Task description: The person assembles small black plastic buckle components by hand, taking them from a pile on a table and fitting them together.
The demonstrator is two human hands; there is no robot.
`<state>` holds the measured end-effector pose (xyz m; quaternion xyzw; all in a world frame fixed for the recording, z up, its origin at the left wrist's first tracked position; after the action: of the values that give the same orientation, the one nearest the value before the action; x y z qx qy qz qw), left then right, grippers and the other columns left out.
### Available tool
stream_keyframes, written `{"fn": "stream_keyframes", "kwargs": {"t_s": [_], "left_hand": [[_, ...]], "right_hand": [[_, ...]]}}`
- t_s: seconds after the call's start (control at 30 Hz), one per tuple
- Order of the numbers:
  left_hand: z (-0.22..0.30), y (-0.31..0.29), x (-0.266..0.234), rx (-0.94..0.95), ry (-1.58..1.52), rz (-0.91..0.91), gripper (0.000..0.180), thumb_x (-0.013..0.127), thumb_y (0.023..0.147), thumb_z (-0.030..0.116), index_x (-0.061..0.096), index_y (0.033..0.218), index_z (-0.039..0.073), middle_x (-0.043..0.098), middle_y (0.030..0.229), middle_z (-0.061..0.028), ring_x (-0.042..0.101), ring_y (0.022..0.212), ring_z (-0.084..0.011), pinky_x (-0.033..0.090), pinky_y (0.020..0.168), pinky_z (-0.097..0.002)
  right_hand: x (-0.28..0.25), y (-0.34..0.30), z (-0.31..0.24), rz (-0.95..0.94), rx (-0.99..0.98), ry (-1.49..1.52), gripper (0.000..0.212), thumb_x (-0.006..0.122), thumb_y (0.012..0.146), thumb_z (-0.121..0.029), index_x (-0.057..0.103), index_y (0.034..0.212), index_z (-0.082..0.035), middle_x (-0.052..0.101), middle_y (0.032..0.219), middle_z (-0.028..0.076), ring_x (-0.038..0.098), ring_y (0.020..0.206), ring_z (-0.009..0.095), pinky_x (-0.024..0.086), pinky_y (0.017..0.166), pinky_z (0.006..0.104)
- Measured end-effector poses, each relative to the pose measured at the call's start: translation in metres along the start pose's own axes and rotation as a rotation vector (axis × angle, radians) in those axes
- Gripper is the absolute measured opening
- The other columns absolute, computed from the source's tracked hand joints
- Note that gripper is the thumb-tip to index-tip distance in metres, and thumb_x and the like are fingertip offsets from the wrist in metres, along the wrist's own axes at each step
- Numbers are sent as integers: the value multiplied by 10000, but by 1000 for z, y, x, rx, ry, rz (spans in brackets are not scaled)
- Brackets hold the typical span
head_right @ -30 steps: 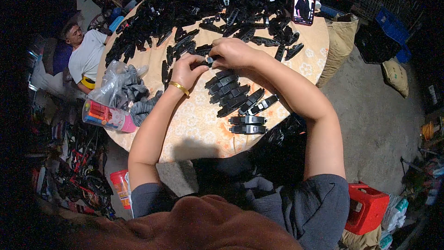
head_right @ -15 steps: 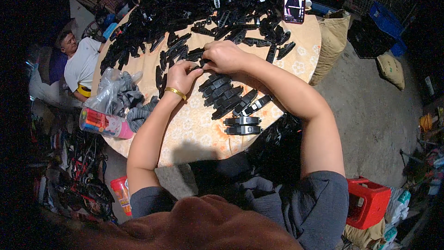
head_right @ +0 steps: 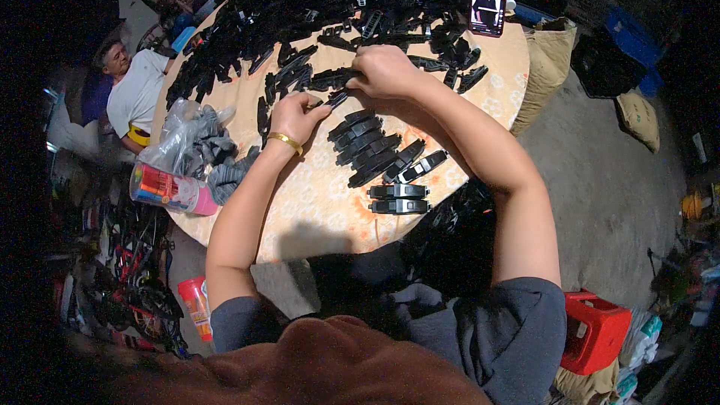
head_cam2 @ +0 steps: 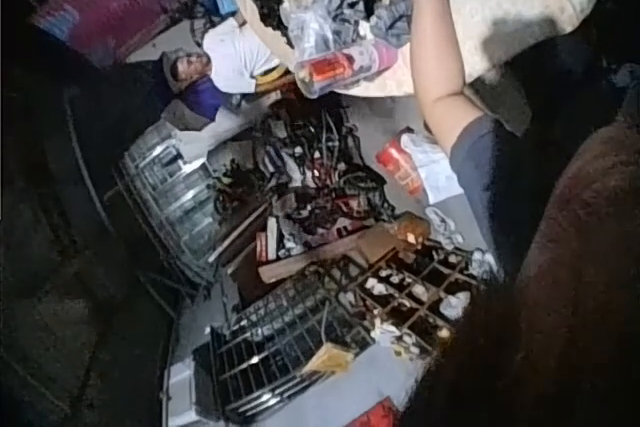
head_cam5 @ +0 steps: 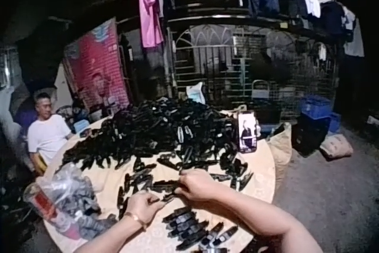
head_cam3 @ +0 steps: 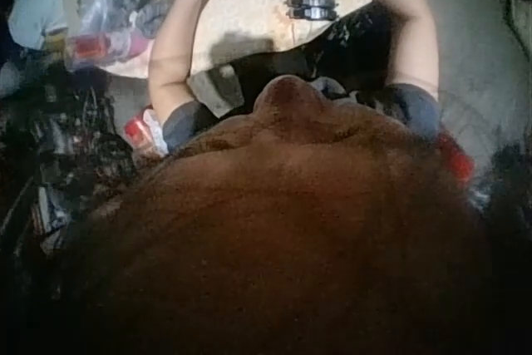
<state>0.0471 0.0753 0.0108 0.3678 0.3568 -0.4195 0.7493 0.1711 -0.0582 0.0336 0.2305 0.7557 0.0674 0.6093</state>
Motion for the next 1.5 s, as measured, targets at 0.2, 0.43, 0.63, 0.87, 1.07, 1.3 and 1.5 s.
{"fn": "stream_keyframes", "kwargs": {"t_s": [0.2,0.43,0.63,0.87,1.07,1.3,1.5], "left_hand": [[3,-2,-2,100,-46,14,237,743,678,214,667,798,24,589,791,-143,584,759,-317,468,684,-381],[1,-3,-4,147,-101,21,228,752,662,182,674,812,29,588,797,-138,587,769,-303,470,691,-368],[0,0,-1,171,-101,10,229,760,651,180,673,800,30,583,781,-130,582,741,-296,464,668,-363],[0,0,3,178,-176,-22,236,775,639,171,668,789,22,554,730,-115,568,691,-278,453,634,-353],[11,-2,4,402,-180,-186,236,750,703,179,659,870,39,587,876,-92,552,880,-250,448,773,-337],[13,2,7,499,89,162,349,656,765,157,582,1094,68,565,1101,-106,481,1067,-309,403,895,-390],[12,0,4,482,3,131,352,656,731,60,585,1075,40,588,976,-140,535,953,-320,434,830,-393]], "right_hand": [[8,2,2,-27,-114,178,270,723,718,-218,681,886,-12,610,806,155,605,795,329,482,697,397],[10,3,4,-69,-138,357,273,737,716,-162,678,939,-16,641,860,142,614,802,302,491,699,371],[9,3,3,-84,-197,271,284,747,687,-189,692,907,-18,652,848,144,617,836,297,485,741,383],[20,5,-9,2,-264,307,277,761,659,-201,693,851,-14,640,789,138,607,790,301,478,692,373],[15,19,20,154,-36,424,267,644,817,-295,701,835,-35,668,825,104,619,821,274,479,710,346],[39,26,44,173,53,-312,365,510,870,-273,541,1183,-87,572,1162,77,458,1172,251,295,959,624],[30,23,40,96,43,-178,253,572,805,-151,627,1038,-69,632,959,101,550,1034,264,287,973,618]]}}
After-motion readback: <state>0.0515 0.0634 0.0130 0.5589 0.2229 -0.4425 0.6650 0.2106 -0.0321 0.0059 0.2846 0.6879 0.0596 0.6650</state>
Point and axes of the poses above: each hand's wrist, its own y-axis towards the middle knuckle, its own x-axis out of the palm, z = x × y, the point moved 4 cm from there along y, towards the middle knuckle
